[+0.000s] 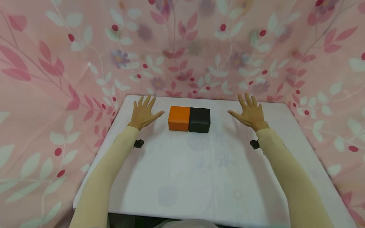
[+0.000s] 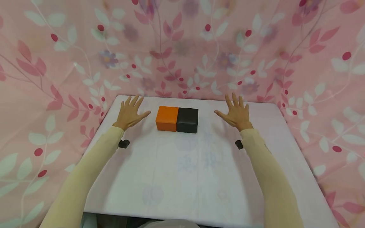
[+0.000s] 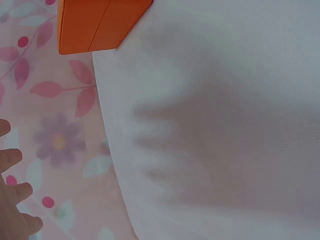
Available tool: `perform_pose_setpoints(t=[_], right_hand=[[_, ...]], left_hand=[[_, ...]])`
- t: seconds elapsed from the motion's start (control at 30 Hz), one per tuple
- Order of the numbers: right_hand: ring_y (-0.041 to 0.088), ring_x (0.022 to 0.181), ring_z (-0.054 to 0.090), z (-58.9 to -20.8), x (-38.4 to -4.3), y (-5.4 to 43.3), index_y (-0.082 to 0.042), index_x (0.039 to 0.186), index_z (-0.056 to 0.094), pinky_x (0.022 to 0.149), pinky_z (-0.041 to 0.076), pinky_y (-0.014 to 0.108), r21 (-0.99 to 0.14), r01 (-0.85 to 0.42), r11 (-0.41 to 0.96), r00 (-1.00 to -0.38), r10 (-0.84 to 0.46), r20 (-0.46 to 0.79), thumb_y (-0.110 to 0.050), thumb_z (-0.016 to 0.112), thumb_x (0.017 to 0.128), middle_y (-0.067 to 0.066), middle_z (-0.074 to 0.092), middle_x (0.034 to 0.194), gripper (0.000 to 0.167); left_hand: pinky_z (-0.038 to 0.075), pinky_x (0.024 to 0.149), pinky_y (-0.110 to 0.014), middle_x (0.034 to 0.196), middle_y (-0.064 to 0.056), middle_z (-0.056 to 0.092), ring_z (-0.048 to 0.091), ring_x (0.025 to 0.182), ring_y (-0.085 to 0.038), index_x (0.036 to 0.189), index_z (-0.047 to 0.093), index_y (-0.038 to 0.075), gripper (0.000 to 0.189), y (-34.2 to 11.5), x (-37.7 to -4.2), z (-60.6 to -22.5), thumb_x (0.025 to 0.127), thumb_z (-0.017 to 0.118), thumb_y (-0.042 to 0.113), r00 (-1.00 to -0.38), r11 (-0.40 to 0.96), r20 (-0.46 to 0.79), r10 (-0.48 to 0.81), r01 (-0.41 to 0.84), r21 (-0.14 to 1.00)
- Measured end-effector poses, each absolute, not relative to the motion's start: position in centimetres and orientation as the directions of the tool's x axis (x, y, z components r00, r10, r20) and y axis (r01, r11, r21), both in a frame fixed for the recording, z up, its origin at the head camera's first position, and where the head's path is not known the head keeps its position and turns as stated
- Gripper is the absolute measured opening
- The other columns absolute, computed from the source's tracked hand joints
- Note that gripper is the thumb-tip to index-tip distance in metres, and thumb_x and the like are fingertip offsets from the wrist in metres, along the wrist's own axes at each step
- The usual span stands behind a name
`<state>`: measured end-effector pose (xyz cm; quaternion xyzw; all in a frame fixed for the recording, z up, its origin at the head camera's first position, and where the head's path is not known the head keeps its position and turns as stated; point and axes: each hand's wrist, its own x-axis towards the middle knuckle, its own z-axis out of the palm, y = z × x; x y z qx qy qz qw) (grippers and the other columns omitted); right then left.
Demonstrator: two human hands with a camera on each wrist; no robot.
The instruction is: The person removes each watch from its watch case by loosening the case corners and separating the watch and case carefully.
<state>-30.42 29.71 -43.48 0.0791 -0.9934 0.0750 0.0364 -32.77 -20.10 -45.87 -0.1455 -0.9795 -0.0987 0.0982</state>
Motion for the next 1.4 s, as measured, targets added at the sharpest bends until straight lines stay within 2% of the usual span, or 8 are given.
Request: perform_pose_setpoints(t=[0.2,0.5,0.6,0.73,0.83,1.0,1.13,1.4], right_hand=[[0.048,0.144,0.006,-45.3,-29.8,29.6,-0.021,0.158,0.007,0.103,0.012,0.077,-0.139,-0.167,0.976,-0.984,-0.155,0.092,-0.080,0.037,0.085,0.017,0.006,0.162,0.098],[0.048,0.144,0.006,-47.5,-30.2,29.3,-0.019,0.158,0.010,0.104,0.011,0.076,-0.145,-0.160,0.976,-0.987,-0.153,0.057,-0.080,0.038,0.085,0.017,0.006,0.162,0.099],[0.049,0.143,0.005,-47.2,-31.5,29.4,-0.018,0.158,0.009,0.104,0.010,0.076,-0.140,-0.162,0.977,-0.987,-0.156,0.048,-0.081,0.036,0.085,0.018,0.005,0.161,0.100],[0.049,0.143,0.006,-46.0,-33.7,29.3,-0.018,0.158,0.010,0.105,0.010,0.076,-0.136,-0.174,0.975,-0.981,-0.161,0.107,-0.080,0.034,0.086,0.018,0.006,0.161,0.098],[0.049,0.143,0.006,-45.3,-34.7,29.3,-0.018,0.158,0.011,0.105,0.008,0.076,-0.155,-0.179,0.971,-0.978,-0.160,0.132,-0.079,0.036,0.086,0.018,0.005,0.162,0.098],[0.049,0.143,0.006,-45.1,-35.0,29.4,-0.019,0.158,0.012,0.106,0.007,0.075,-0.166,-0.174,0.971,-0.981,-0.157,0.111,-0.079,0.040,0.084,0.017,0.004,0.162,0.099],[0.048,0.143,0.006,-45.2,-35.1,29.3,-0.020,0.158,0.010,0.105,0.007,0.076,-0.155,-0.179,0.971,-0.980,-0.162,0.118,-0.080,0.038,0.085,0.017,0.005,0.162,0.099],[0.049,0.143,0.006,-45.0,-35.3,29.0,-0.019,0.158,0.012,0.104,0.006,0.077,-0.155,-0.185,0.970,-0.977,-0.164,0.136,-0.080,0.038,0.084,0.017,0.007,0.162,0.100]], left_hand=[[0.005,0.110,-0.070,0.161,-0.008,0.018,0.013,0.144,-0.043,0.155,0.029,0.019,0.094,-20.1,-32.2,-47.7,0.084,0.040,0.080,-0.941,0.935,0.209,0.267,0.306,0.182],[0.006,0.109,-0.071,0.160,-0.010,0.020,0.016,0.143,-0.045,0.155,0.028,0.019,0.093,-20.3,-32.6,-50.2,0.085,0.038,0.080,-0.943,0.936,0.191,0.273,0.306,0.176],[0.007,0.109,-0.072,0.160,-0.012,0.021,0.016,0.142,-0.045,0.155,0.027,0.019,0.094,-20.3,-33.8,-49.9,0.085,0.037,0.080,-0.942,0.937,0.191,0.276,0.308,0.166],[0.010,0.108,-0.071,0.158,-0.013,0.026,0.020,0.141,-0.045,0.155,0.028,0.019,0.092,-20.2,-35.9,-48.4,0.086,0.037,0.079,-0.927,0.937,0.260,0.270,0.316,0.151],[0.009,0.108,-0.072,0.157,-0.013,0.028,0.020,0.141,-0.046,0.154,0.031,0.017,0.092,-20.0,-37.0,-47.5,0.086,0.037,0.079,-0.922,0.935,0.280,0.268,0.319,0.154],[0.008,0.109,-0.071,0.158,-0.013,0.026,0.019,0.141,-0.045,0.154,0.031,0.017,0.095,-19.8,-37.4,-47.2,0.084,0.036,0.081,-0.929,0.936,0.250,0.272,0.316,0.154],[0.011,0.109,-0.070,0.158,-0.012,0.027,0.020,0.141,-0.044,0.153,0.033,0.017,0.094,-19.7,-37.4,-47.0,0.084,0.037,0.080,-0.924,0.937,0.273,0.270,0.317,0.146],[0.009,0.109,-0.071,0.158,-0.011,0.027,0.018,0.142,-0.044,0.153,0.033,0.017,0.094,-19.5,-37.5,-46.8,0.084,0.037,0.081,-0.925,0.938,0.268,0.269,0.315,0.147]])
